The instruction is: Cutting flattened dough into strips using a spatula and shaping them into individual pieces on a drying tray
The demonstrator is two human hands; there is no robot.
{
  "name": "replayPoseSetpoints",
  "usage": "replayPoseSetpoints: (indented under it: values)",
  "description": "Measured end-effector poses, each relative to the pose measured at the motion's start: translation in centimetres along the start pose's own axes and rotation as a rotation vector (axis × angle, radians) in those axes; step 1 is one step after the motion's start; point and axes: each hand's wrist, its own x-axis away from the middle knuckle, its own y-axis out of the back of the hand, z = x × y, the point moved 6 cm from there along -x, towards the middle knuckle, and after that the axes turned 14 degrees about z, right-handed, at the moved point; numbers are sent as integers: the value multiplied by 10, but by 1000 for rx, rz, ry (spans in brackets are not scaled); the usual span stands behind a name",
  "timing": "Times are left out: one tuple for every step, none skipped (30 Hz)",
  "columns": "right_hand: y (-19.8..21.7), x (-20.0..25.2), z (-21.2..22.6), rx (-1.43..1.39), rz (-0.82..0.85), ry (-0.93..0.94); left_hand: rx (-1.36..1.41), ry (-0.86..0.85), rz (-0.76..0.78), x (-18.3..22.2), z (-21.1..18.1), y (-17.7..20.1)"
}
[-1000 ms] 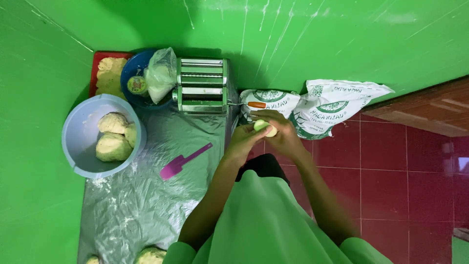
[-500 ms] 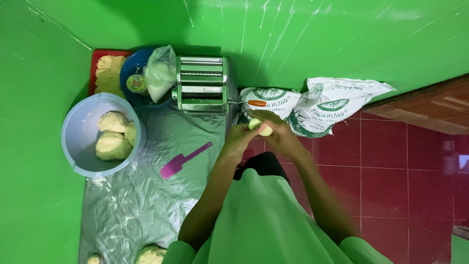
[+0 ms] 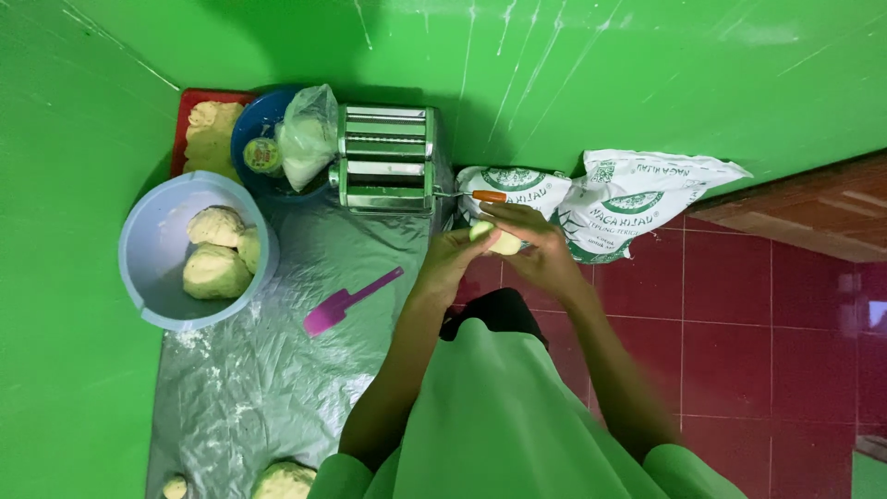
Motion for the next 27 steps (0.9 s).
replayPoseSetpoints:
  values:
    - [2,-1,1,0,1,1,0,-1,0,2,-3,-2]
    - [3,-2,3,14,18,-5,19,1,-5,3,-5,-3]
    - [4,-3,4,28,36,-11,38,2,-10,5,-7,-5]
    - [4,-6,10,29,35,-12,39,4,-9,6,-9,-7]
    - [3,-8,16,-13,47,-13,61,1,-33,8,-10,-7]
    - [3,-9,23,-54,57,-15,83,0,-57,10,-10,-7]
    - [2,-5,16,-53,56,-19,84,4,-55,9,-6,-6]
    - [3,-3,11,27,31,-18,76,-11,-48,8,-5,-5]
    - [3,0,6,108,7,-18,69,-25,-40,7,-4,-3]
    - [2,-1,5,106,8,-14,68,-28,-43,8,-8,-5]
    - [1,-1,5,92,-10,-11,70,-33,-48,9,-12,-7]
    - [2,1,4,80,-29,-12,74,-35,-51,10,-16,-10]
    - [1,5,-3,80,-29,-12,75,-36,-51,9,-13,-9]
    - [-1,7,-11,68,-19,-23,84,-43,-60,8,-11,-7]
    - [-3,10,-20,56,-10,-35,92,-51,-69,6,-9,-5]
    - [0,0,-1,53,-9,-36,93,-49,-72,6,-6,-2]
    - [2,-12,18,39,23,-29,85,-46,-62,5,-2,0]
    - [4,-23,38,28,54,-21,76,-42,-49,3,2,2]
    - [0,-23,39,27,53,-23,76,-40,-50,4,3,2]
    - [-4,-24,38,50,44,-43,25,-46,-62,4,1,2]
    - [-7,-25,38,74,36,-64,-26,-53,-74,5,0,2]
    - [-13,-22,33,73,37,-61,-27,-55,-75,5,2,1]
    - [-16,-19,25,80,-4,-94,-48,-76,-90,6,2,2]
    - [-19,-17,18,88,-42,-124,-69,-100,-106,5,1,2]
    - [-24,-14,8,88,-38,-120,-68,-105,-108,7,-1,0]
    - [-27,-9,0,113,-74,-117,-56,-95,-112,10,-1,-1]
    - [-30,-3,-9,137,-110,-114,-44,-85,-115,12,0,-3]
